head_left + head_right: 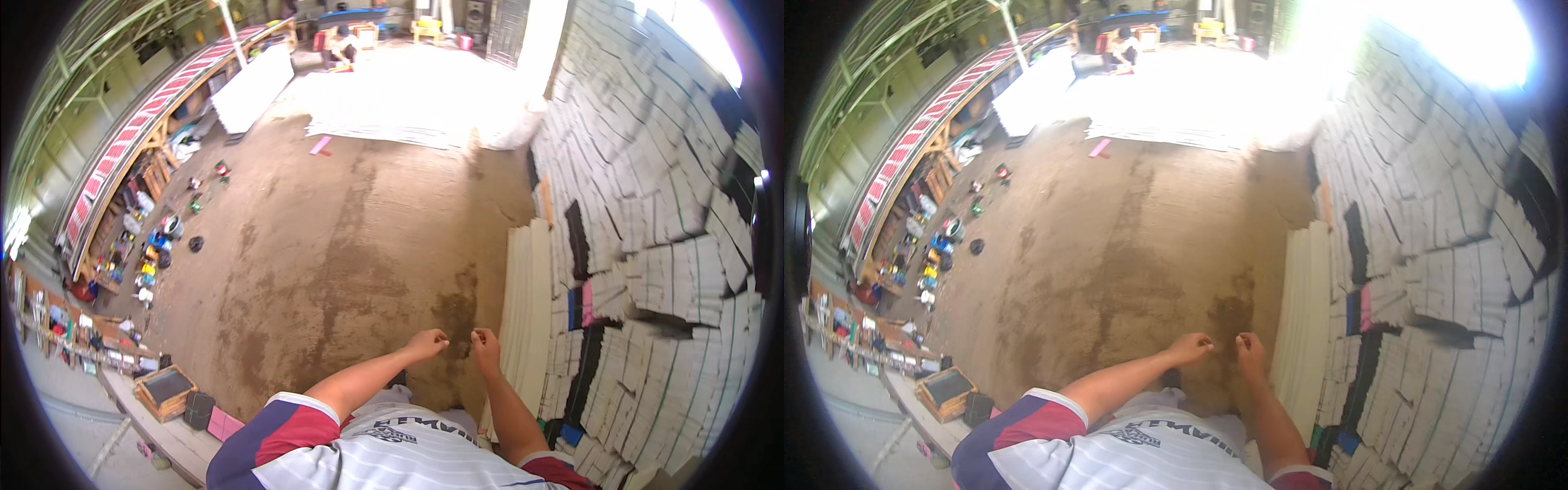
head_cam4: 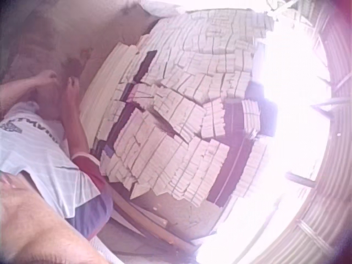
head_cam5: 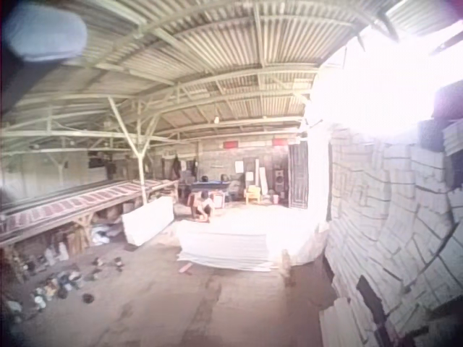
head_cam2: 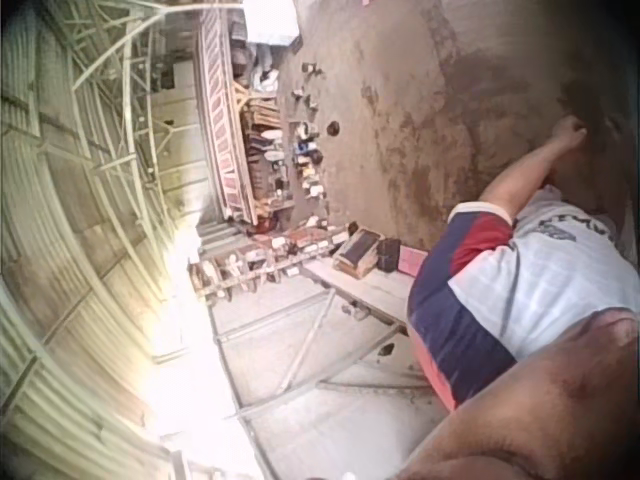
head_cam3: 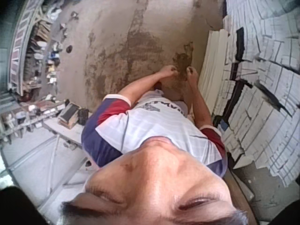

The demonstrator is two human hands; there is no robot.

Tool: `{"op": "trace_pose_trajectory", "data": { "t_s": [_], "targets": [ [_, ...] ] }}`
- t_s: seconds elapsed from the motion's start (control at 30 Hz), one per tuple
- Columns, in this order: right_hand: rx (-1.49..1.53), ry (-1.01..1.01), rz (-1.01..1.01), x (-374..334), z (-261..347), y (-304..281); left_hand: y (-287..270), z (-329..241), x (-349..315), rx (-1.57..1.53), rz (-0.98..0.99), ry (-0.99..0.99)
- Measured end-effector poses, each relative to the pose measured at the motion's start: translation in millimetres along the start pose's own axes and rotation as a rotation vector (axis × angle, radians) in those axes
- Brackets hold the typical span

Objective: The person repeatedly picks up individual white paper sheets from a pile on the floor and places them onto a growing stack. The person also briefly handles a long wooden plank, moving it aside before resuming the paper stacking task.

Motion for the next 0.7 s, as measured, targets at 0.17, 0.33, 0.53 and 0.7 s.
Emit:
{"op": "trace_pose_trajectory", "data": {
  "t_s": [0.17,0.33,0.53,0.7],
  "targets": [
    [-0.009,-0.035,0.207,67,80,115,-115,44,1,-0.093,-0.155,-0.151],
    [-0.072,-0.120,0.331,132,126,208,-203,83,23,-0.237,-0.401,-0.167],
    [-0.097,-0.156,0.465,202,150,315,-301,106,67,-0.324,-0.442,-0.319],
    [-0.176,-0.182,0.547,271,202,407,-386,134,116,-0.255,-0.438,-0.376]
  ]
}}
Point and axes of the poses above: each hand's wrist, its own x-axis towards the middle knuckle, its own y-axis out of the palm, z = x × y, the point moved 3 cm from there along x, towards the middle knuckle, and after that the axes turned 6 degrees about -z, right-handed, at the moved point
